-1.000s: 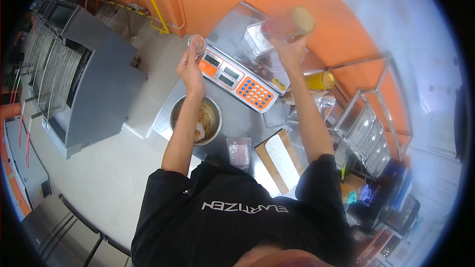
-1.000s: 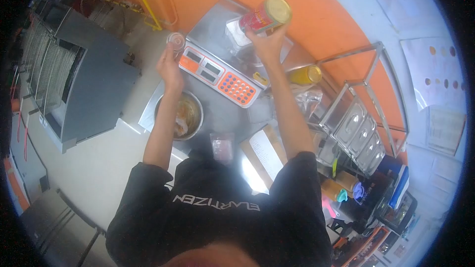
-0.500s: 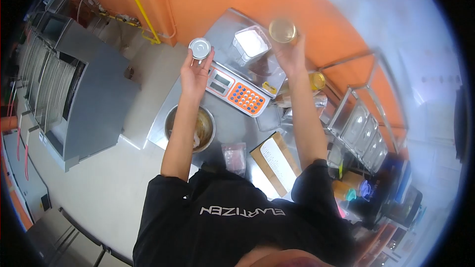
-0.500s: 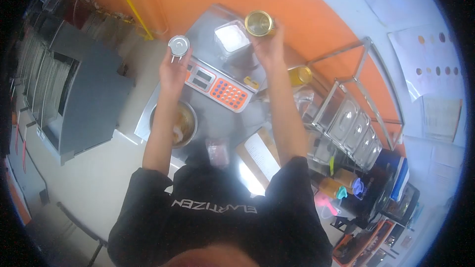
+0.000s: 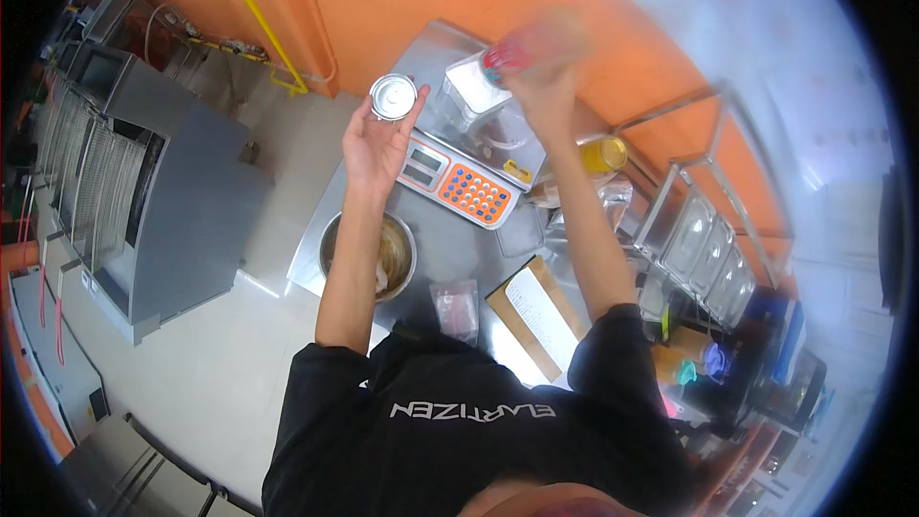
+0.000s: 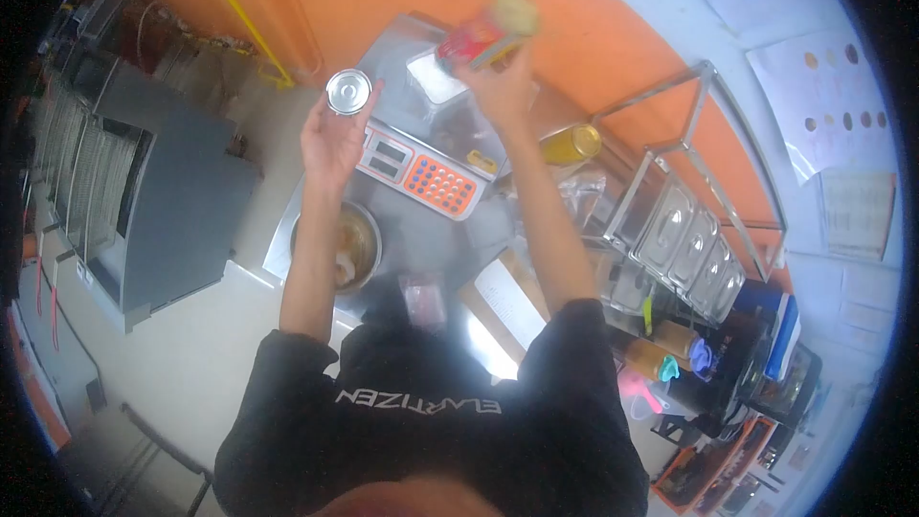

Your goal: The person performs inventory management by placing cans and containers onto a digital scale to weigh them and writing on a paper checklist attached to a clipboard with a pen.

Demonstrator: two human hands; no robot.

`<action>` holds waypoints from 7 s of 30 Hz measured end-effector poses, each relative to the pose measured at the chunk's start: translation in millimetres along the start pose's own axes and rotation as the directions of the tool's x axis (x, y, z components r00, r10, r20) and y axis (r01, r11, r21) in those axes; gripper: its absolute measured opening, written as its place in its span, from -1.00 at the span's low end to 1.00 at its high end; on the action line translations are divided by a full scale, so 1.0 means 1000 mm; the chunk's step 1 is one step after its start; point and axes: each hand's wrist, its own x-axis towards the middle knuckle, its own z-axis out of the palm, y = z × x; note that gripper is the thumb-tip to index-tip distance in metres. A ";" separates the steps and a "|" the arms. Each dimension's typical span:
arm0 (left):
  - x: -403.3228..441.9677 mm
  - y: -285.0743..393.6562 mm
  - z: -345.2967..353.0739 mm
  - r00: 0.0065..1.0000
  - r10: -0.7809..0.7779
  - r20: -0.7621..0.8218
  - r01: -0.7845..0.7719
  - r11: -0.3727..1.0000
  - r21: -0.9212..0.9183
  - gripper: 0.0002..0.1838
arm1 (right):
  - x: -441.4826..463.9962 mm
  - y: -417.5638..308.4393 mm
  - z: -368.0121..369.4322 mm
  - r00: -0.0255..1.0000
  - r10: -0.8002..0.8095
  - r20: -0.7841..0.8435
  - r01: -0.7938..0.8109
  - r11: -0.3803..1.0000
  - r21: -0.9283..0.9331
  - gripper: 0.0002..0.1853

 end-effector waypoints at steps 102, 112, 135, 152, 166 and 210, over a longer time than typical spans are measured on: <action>-0.004 0.000 -0.051 0.965 -0.041 -0.258 0.151 0.893 0.424 -0.33 | 0.016 0.013 -0.024 0.840 0.519 0.160 -0.394 0.379 0.837 -0.47; -0.003 0.001 -0.051 0.965 -0.045 -0.258 0.153 0.898 0.413 -0.32 | 0.013 0.008 -0.022 0.864 0.479 0.159 -0.369 0.386 0.846 -0.48; -0.005 0.013 -0.069 0.935 -0.005 -0.354 0.120 0.945 0.304 -0.60 | 0.002 0.019 0.024 0.998 -0.056 0.040 0.056 0.998 0.009 0.06; 0.031 -0.029 0.009 0.899 0.266 0.347 -0.322 -0.136 0.937 -0.21 | 0.010 0.030 0.016 0.941 0.271 -0.202 -0.145 0.862 0.485 -0.19; 0.048 -0.091 0.097 0.895 -0.017 0.445 -0.443 0.069 0.894 -0.33 | -0.032 -0.013 -0.023 0.794 0.608 -0.003 -0.160 0.214 0.964 -0.55; 0.090 -0.198 0.093 0.742 -0.467 0.481 -0.629 -0.237 0.741 -0.15 | -0.031 0.003 -0.201 0.791 0.611 -0.013 -0.198 0.236 -0.951 -0.56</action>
